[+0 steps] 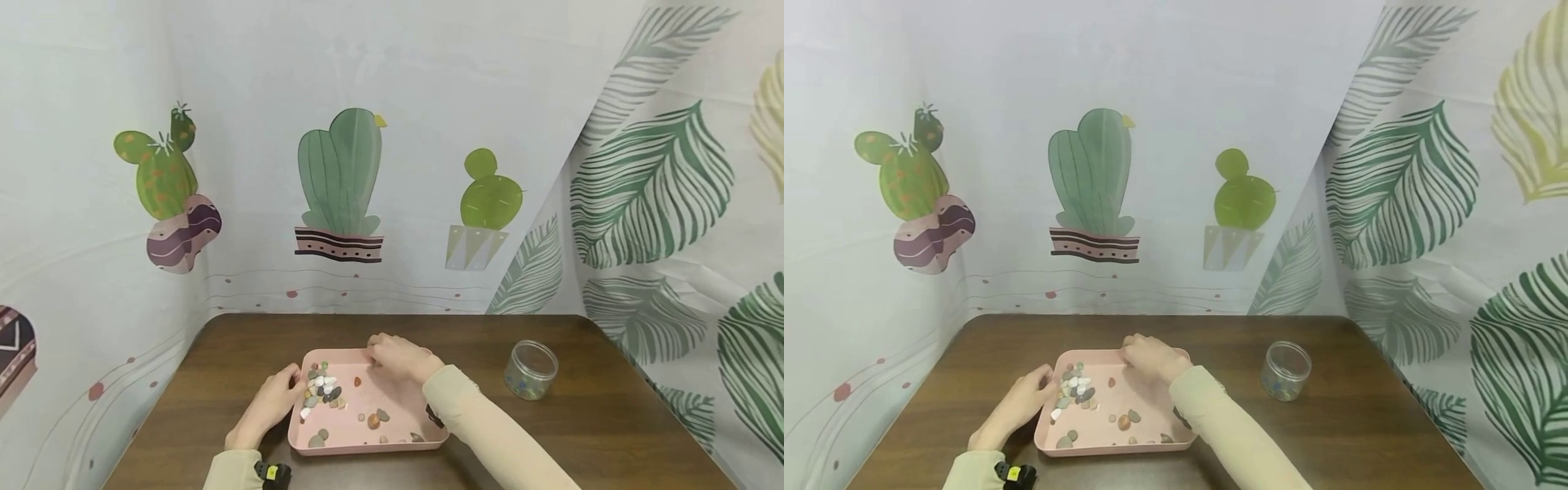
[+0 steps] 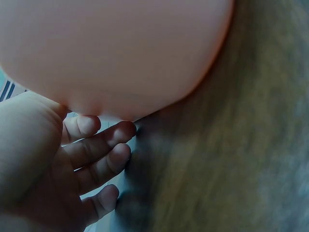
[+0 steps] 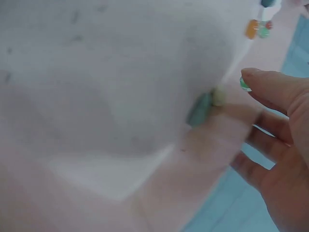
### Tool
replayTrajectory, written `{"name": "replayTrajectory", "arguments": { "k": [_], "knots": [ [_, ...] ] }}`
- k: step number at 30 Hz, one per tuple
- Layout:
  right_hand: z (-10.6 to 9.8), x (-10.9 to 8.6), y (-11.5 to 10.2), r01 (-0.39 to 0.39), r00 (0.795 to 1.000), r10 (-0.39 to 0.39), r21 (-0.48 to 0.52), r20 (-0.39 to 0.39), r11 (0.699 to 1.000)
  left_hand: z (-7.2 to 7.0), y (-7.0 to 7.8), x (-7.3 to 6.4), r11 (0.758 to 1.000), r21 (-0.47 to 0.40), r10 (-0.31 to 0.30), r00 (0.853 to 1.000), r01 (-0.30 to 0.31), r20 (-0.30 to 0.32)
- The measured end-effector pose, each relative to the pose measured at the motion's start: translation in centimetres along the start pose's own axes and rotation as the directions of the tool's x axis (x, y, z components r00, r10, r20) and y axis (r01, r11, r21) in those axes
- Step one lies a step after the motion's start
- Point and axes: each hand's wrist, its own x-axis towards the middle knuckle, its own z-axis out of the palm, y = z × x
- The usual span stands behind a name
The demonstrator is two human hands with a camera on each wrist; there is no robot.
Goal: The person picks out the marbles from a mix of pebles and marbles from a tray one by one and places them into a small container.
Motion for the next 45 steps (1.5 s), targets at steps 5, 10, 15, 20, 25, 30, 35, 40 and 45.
{"name": "replayTrajectory", "arguments": {
  "k": [5, 10, 15, 20, 25, 30, 35, 40, 45],
  "knots": [
    [-2.1, -1.0, -0.2, -0.003, 1.000, 0.003, 0.005, -0.025, 1.000, -0.1, -0.1, 0.0, 1.000, 0.002, -0.004, 1.000, 0.004, -0.001],
    [-3.6, -2.7, 0.4, -0.006, 0.999, 0.009, 0.060, -0.048, 0.998, -0.1, -0.3, -0.1, 1.000, -0.001, -0.012, 1.000, 0.012, 0.003],
    [-4.9, -5.0, 1.6, 0.031, 0.993, -0.026, 0.041, -0.113, 0.999, 0.0, -0.4, -0.1, 1.000, 0.005, -0.017, 1.000, 0.017, 0.001],
    [-6.0, -7.5, 3.1, 0.013, 0.988, -0.004, 0.054, -0.153, 0.998, 0.0, -0.3, -0.1, 1.000, 0.005, -0.015, 1.000, 0.015, 0.003],
    [-6.5, -10.0, 5.3, -0.025, 0.980, 0.041, 0.085, -0.194, 0.996, 0.1, -0.4, -0.1, 1.000, 0.012, -0.021, 1.000, 0.020, 0.008],
    [-6.9, -12.9, 7.0, -0.076, 0.964, 0.096, 0.088, -0.247, 0.993, 0.2, -0.3, -0.1, 1.000, 0.011, -0.012, 1.000, 0.012, 0.009],
    [-7.0, -15.3, 8.3, -0.164, 0.952, 0.190, 0.122, -0.241, 0.979, -0.1, -0.3, -0.2, 1.000, 0.006, -0.014, 1.000, 0.014, 0.015],
    [-6.3, -17.5, 10.0, -0.239, 0.932, 0.271, 0.151, -0.241, 0.959, -0.3, -0.3, -0.3, 1.000, 0.008, -0.019, 1.000, 0.019, 0.017],
    [-5.2, -20.5, 12.0, -0.307, 0.903, 0.341, 0.164, -0.262, 0.938, 0.0, -0.1, -0.1, 1.000, 0.006, -0.004, 1.000, 0.004, 0.012]
  ]
}}
